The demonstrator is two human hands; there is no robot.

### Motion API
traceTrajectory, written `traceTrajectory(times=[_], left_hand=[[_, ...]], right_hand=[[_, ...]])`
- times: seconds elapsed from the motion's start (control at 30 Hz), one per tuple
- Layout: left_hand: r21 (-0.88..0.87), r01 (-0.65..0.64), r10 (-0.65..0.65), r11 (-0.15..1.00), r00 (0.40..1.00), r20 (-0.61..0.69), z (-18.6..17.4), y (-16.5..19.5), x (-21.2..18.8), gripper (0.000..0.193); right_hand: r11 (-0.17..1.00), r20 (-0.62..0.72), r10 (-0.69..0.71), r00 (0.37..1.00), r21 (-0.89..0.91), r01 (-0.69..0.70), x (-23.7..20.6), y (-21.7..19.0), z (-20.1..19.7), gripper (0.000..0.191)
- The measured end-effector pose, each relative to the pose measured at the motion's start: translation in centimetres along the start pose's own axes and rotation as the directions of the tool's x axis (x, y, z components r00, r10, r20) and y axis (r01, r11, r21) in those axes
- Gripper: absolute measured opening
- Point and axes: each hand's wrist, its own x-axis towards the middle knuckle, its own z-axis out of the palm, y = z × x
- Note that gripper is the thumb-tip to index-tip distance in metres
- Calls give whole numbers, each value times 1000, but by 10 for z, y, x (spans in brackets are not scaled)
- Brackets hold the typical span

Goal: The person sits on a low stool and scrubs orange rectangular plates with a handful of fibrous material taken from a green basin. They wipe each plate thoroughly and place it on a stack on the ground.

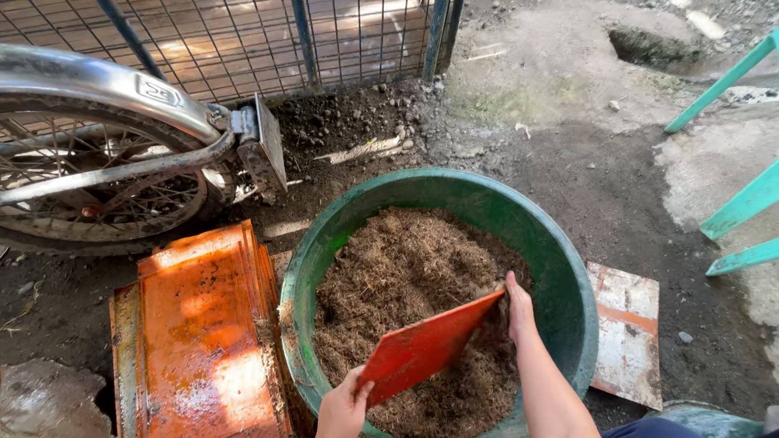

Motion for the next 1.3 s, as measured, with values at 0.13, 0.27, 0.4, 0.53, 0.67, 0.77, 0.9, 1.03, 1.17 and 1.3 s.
traceTrajectory(times=[0.13, 0.27, 0.4, 0.53, 0.67, 0.77, 0.9, 1.03, 1.17, 1.3], left_hand=[[-459, -63, 36, 886, 997, -67, 18, -1, 29, 39], [-510, -32, 11, 860, 999, -44, 21, 16, 56, 43], [-538, 294, -290, 790, 952, 95, -13, 36, 49, 98], [-76, 189, -194, 979, 979, -59, -45, 75, 43, 100], [307, -81, 120, 948, 987, -110, -55, 127, 75, 75], [454, 62, -9, 889, 993, -118, -53, 164, 107, 36], [375, 184, -130, 909, 978, -165, -50, 185, 122, 28], [445, 221, -144, 868, 969, -201, -40, 185, 114, 27], [483, 136, -19, 865, 971, -239, -40, 174, 102, 28], [472, 155, -44, 868, 970, -239, -42, 172, 94, 33]], right_hand=[[939, 49, -301, 952, -162, 305, 26, -89, 38, 38], [585, 278, -507, 816, -585, 562, 21, -175, 104, 36], [-49, 679, -575, 455, -584, 810, -43, -163, 154, 32], [-186, 711, -633, 308, -525, 830, -89, -116, 191, 27], [-263, 750, -577, 324, -546, 795, -112, -76, 219, 29], [-246, 767, -495, 409, -575, 781, -118, -64, 231, 30], [-146, 748, -448, 490, -602, 785, -120, -64, 231, 31], [-154, 766, -457, 453, -570, 807, -110, -70, 216, 32], [-223, 705, -499, 504, -666, 712, -83, -78, 181, 26], [-233, 652, -648, 395, -663, 711, -47, -86, 147, 28]])
